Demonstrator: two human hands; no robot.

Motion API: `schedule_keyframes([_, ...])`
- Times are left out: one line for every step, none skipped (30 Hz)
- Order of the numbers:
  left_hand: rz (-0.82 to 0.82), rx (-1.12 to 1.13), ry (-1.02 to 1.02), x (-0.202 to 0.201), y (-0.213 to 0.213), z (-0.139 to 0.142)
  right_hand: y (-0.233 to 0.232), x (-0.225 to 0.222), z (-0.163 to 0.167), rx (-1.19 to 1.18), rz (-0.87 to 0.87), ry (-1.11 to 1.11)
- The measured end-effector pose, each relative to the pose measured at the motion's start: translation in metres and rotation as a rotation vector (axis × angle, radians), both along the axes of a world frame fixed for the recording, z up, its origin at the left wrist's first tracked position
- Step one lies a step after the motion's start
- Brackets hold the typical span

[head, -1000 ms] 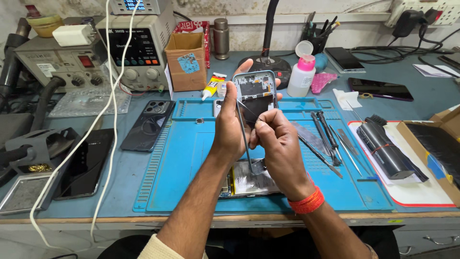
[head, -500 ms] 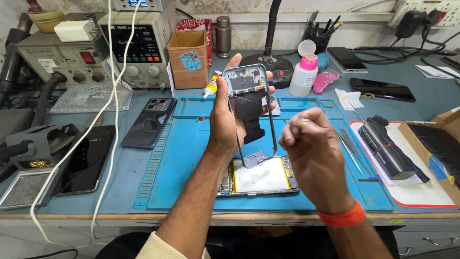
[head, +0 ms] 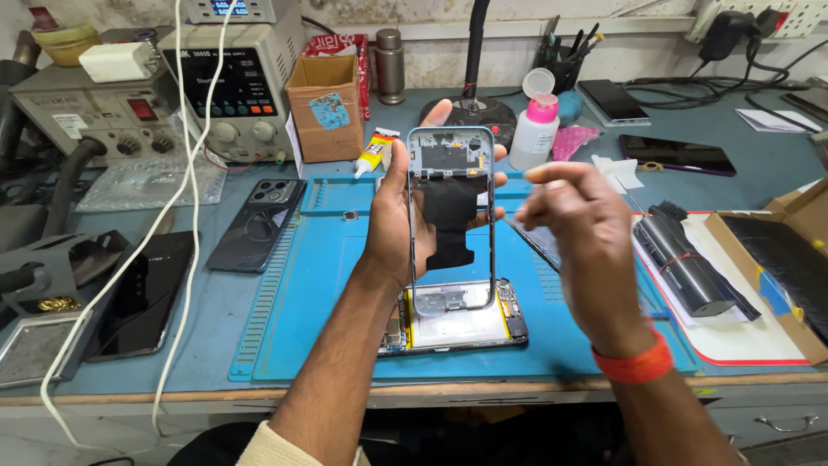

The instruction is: The person pries open the back cover of a smartphone using a pry tool, working around the edges of the device. They separate the back cover from the frame, set it aside, and manipulate internal components including the battery and connectors with tweezers and their fingers on a repair mat.

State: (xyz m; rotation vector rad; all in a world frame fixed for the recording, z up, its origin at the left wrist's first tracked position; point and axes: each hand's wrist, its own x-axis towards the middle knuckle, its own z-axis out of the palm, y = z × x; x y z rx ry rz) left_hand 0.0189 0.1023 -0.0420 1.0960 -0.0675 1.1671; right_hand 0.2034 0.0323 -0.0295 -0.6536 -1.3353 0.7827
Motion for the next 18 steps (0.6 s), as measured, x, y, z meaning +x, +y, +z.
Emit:
schedule_keyframes([-0.018, -0.01, -0.003, 0.0, 0.0, -0.001, 0.002, -0.008, 0.001, 0.0, -0.015, -0.056])
schedule_keyframes([-0.036, -0.021, -0.006, 0.0, -0.001, -0.002, 0.002, -0.016, 0.002, 0.0, -0.03, -0.113])
schedule_keyframes([-0.054, -0.03, -0.01, 0.0, 0.0, -0.003, 0.003, -0.023, 0.004, 0.001, -0.044, -0.17])
schedule_keyframes([-0.064, -0.028, -0.022, 0.0, 0.001, -0.005, 0.004, -0.028, 0.007, 0.124, -0.179, -0.317])
schedule_keyframes([-0.075, -0.026, -0.036, 0.0, 0.003, -0.006, 0.005, -0.032, 0.01, 0.247, -0.315, -0.464])
schedule_keyframes([-0.087, -0.026, -0.05, 0.001, 0.003, -0.008, 0.005, -0.036, 0.011, 0.368, -0.452, -0.612])
schedule_keyframes([-0.064, 0.005, -0.042, 0.002, 0.004, -0.01, 0.006, -0.04, 0.013, 0.386, -0.438, -0.605])
schedule_keyframes([-0.041, 0.037, -0.032, 0.003, 0.005, -0.011, 0.01, -0.045, 0.014, 0.406, -0.423, -0.597])
schedule_keyframes([-0.016, 0.069, -0.023, 0.003, 0.005, -0.012, 0.012, -0.048, 0.015, 0.425, -0.408, -0.589])
schedule_keyframes([-0.029, 0.05, -0.028, 0.003, 0.005, -0.013, 0.014, -0.051, 0.015, 0.433, -0.417, -0.614])
schedule_keyframes([-0.042, 0.033, -0.033, 0.004, 0.004, -0.012, 0.017, -0.052, 0.016, 0.441, -0.429, -0.639])
schedule_keyframes([-0.056, 0.017, -0.037, 0.004, 0.005, -0.012, 0.02, -0.053, 0.016, 0.451, -0.44, -0.662])
schedule_keyframes([-0.075, 0.015, -0.036, 0.004, 0.004, -0.011, 0.021, -0.053, 0.016, 0.476, -0.445, -0.66])
schedule_keyframes([-0.093, 0.013, -0.035, 0.004, 0.004, -0.01, 0.023, -0.052, 0.015, 0.501, -0.448, -0.659])
schedule_keyframes([-0.109, 0.01, -0.036, 0.005, 0.002, -0.009, 0.023, -0.051, 0.015, 0.527, -0.449, -0.657])
schedule_keyframes([-0.089, 0.011, -0.016, 0.005, 0.002, -0.009, 0.024, -0.049, 0.015, 0.553, -0.464, -0.674])
schedule_keyframes([-0.07, 0.013, 0.003, 0.006, 0.001, -0.008, 0.025, -0.047, 0.015, 0.579, -0.481, -0.69])
schedule_keyframes([-0.053, 0.016, 0.022, 0.007, 0.001, -0.008, 0.026, -0.046, 0.015, 0.605, -0.5, -0.707])
